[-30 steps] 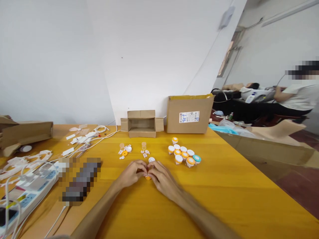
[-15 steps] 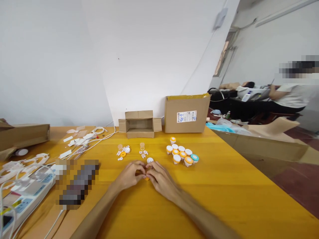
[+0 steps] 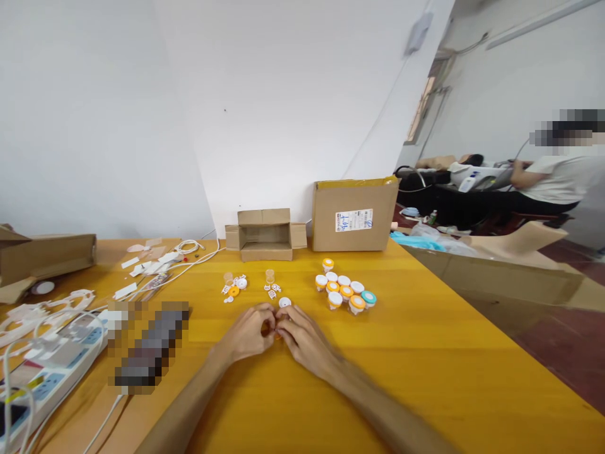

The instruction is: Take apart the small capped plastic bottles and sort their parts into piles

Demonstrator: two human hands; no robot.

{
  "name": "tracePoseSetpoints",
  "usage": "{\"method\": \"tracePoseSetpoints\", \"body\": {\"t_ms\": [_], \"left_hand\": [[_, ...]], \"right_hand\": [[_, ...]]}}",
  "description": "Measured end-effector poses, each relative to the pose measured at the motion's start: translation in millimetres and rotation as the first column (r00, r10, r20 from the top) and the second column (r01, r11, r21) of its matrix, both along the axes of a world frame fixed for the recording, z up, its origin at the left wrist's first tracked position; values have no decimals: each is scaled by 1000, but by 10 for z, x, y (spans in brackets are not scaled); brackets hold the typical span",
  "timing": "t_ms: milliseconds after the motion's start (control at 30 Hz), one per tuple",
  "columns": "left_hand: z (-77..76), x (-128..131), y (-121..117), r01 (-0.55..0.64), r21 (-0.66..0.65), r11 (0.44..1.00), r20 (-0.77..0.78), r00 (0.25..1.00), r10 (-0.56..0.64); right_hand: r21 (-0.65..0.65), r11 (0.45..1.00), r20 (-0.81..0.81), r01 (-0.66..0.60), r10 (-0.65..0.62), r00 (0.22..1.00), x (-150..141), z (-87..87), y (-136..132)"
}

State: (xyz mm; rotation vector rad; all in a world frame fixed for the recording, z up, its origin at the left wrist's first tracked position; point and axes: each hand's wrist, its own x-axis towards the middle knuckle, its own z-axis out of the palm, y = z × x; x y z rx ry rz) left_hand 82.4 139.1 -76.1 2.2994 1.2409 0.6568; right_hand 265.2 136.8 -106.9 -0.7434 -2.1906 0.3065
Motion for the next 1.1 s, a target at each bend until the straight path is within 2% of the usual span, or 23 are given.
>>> {"method": "tracePoseSetpoints", "body": {"t_ms": [367, 600, 700, 800, 867, 1000, 1100], "left_hand": [[-108, -61, 66, 27, -124, 992, 149, 989, -8], [2, -110, 80, 98, -269, 958, 367, 930, 8], [2, -122, 113, 10, -255, 967, 406, 908, 98], [-63, -129, 162, -133, -205, 970, 381, 902, 204], [-118, -125, 186, -181, -189, 965, 366, 899, 241], [-193, -93, 191, -207, -152, 966, 325, 913, 247], [-205, -71, 175, -229, -66, 971, 262, 935, 239]], "right_hand": [[-10, 1000, 13, 6, -6, 1000, 0, -46, 20], [-7, 1000, -33, -7, 7, 999, -1, -15, 5], [-6, 999, -63, 49, -49, 997, 20, -13, 27], [-2, 986, -60, 165, -165, 984, 72, -23, 78], [3, 977, -22, 215, -215, 976, 116, -34, 112], [57, 982, 96, 182, -186, 978, 176, -52, 133], [88, 988, 166, 127, -140, 976, 175, -38, 103]]}}
